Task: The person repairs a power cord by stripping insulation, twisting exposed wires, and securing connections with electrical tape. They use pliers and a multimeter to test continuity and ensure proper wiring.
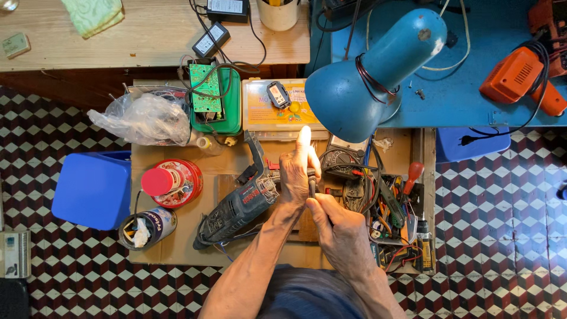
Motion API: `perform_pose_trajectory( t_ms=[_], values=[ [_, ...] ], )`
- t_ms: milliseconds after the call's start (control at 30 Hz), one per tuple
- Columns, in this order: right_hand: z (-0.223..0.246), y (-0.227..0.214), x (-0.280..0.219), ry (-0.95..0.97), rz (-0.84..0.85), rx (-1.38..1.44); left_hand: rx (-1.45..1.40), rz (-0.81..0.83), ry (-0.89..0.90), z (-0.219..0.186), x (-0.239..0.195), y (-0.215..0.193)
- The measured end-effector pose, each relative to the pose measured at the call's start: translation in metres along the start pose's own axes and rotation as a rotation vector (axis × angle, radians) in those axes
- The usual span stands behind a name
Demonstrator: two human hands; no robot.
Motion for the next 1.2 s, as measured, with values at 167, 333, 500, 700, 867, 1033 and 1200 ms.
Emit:
perform_pose_trajectory(
  t_ms=[167, 333, 500, 700, 867, 1033, 1200],
  values=[
    [-0.004, -0.001, -0.004, 0.19, -0.033, 0.04, 0.121, -0.085, -0.118, -0.003, -0.006, -0.004],
    [-0.007, -0.01, 0.002, 0.146, -0.141, 0.122, 0.325, -0.085, -0.17, -0.008, -0.015, -0.004],
    [-0.026, -0.016, 0.007, 0.286, -0.143, 0.302, 0.396, -0.085, -0.157, -0.007, -0.02, -0.003],
    [-0.055, -0.007, 0.009, 0.338, -0.111, 0.913, 0.235, -0.072, -0.147, -0.001, -0.023, 0.005],
    [-0.071, -0.002, 0.009, 0.337, -0.04, 1.048, 0.163, -0.138, -0.114, 0.002, -0.025, 0.007],
    [-0.074, 0.002, 0.008, 0.362, -0.011, 1.101, -0.005, -0.158, -0.207, 0.009, -0.025, 0.011],
    [-0.064, 0.001, 0.004, 0.37, -0.022, 0.986, -0.118, -0.138, -0.236, 0.018, -0.024, 0.007]
  ],
)
Point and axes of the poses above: each hand's wrist, its own x-axis towards the middle knuckle, its own y-axis out of the palm, z = x × y, the point moved 2 cm from there along x, towards the middle knuckle, and after that the axes turned 10 degrees about z, right-handed, at the moved point
